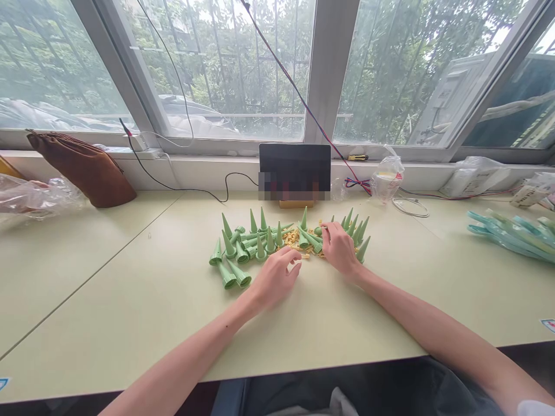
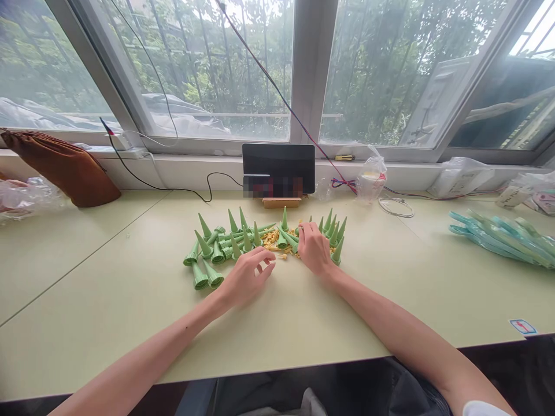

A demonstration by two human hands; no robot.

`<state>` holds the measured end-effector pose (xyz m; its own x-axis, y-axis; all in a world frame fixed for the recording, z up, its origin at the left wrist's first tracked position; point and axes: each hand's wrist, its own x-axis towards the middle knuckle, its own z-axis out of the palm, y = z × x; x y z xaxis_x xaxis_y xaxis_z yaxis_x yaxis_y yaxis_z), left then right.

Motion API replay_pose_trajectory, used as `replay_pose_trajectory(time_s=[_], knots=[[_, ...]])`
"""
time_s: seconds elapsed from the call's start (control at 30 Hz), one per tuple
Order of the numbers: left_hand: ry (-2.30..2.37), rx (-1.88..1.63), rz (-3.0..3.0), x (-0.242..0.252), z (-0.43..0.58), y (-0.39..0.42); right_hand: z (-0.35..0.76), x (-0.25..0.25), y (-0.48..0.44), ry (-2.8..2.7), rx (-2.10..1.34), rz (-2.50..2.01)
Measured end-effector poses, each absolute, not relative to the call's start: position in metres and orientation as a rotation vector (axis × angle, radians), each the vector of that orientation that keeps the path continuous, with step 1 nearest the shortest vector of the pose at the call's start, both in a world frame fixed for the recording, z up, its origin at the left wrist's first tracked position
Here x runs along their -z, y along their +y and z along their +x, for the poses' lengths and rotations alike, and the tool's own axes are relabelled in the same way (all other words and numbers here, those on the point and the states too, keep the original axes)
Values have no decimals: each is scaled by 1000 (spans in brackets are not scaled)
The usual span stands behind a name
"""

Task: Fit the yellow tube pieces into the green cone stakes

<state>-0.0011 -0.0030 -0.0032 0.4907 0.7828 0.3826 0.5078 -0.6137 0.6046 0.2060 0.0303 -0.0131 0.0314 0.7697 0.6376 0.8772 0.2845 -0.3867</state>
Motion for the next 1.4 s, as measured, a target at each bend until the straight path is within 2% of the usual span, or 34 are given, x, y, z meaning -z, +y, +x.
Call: replay_pose_trajectory(time_s=[1.4], knots=[[1064,-896,2339,-1,0,-4,212,13,33,-1583,185,-1478]])
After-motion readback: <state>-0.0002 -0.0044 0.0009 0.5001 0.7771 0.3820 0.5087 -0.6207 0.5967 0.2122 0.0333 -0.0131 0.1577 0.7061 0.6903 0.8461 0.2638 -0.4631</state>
